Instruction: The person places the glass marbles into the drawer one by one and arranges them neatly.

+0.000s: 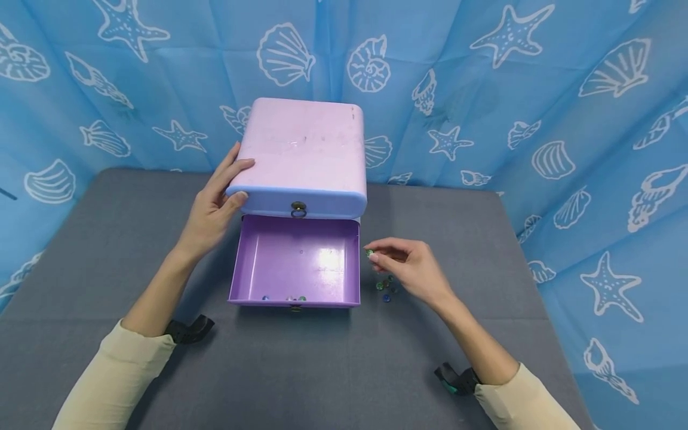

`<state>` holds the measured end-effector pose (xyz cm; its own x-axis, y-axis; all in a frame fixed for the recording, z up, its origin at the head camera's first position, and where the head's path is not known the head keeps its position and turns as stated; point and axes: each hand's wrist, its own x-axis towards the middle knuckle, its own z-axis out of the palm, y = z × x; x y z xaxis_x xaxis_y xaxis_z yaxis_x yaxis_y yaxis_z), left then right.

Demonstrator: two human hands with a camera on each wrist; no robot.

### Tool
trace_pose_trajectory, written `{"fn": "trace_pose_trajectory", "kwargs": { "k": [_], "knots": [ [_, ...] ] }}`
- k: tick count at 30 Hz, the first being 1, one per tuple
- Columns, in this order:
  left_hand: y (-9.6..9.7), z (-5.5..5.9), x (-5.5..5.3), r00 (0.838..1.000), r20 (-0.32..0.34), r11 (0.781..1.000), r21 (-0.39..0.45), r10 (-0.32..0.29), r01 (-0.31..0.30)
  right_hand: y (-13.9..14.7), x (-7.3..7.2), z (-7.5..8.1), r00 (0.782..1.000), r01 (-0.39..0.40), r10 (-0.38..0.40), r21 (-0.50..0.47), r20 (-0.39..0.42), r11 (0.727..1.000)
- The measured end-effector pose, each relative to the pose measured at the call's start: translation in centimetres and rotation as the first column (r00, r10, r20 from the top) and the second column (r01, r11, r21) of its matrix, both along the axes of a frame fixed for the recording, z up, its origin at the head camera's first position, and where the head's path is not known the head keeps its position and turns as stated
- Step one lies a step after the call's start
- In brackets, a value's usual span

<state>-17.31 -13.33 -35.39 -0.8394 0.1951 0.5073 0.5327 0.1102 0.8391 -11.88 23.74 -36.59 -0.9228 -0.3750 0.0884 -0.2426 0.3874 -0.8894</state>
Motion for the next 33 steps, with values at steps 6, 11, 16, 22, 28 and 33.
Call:
{"fn": "trace_pose_trajectory", "kwargs": {
  "k": [6, 11, 16, 22, 28, 33],
  "knots": [
    [-0.1, -0.1, 0.0, 1.0, -0.008, 1.0, -0.012, 0.003, -0.003, -1.1, -0.2, 0.9, 0.999, -0.034, 0.034, -0.028, 0.0, 0.999],
    [-0.1, -0.1, 0.0, 1.0, -0.009, 1.0, -0.011, -0.001, 0.001, -2.0, -0.4, 1.4, 0.998, -0.06, 0.061, -0.049, 0.015, 0.997],
    [-0.2, -0.1, 0.0, 1.0, -0.01, 1.0, -0.012, -0.003, 0.002, -2.8, -0.6, 1.8, 0.996, -0.084, 0.086, -0.074, 0.023, 0.994],
    [-0.2, 0.0, -0.1, 1.0, -0.014, 1.0, -0.008, 0.001, -0.001, -3.8, -1.0, 2.5, 0.992, -0.117, 0.121, -0.087, 0.043, 0.989],
    [-0.1, 0.1, -0.2, 1.0, -0.014, 1.0, -0.009, 0.001, -0.001, -5.1, -1.4, 2.6, 0.987, -0.146, 0.153, -0.098, 0.058, 0.984],
    [-0.1, 0.0, 0.0, 1.0, -0.008, 1.0, -0.012, -0.003, 0.003, -6.6, -1.5, 2.6, 0.98, -0.171, 0.181, -0.113, 0.08, 0.979]
  ]
}}
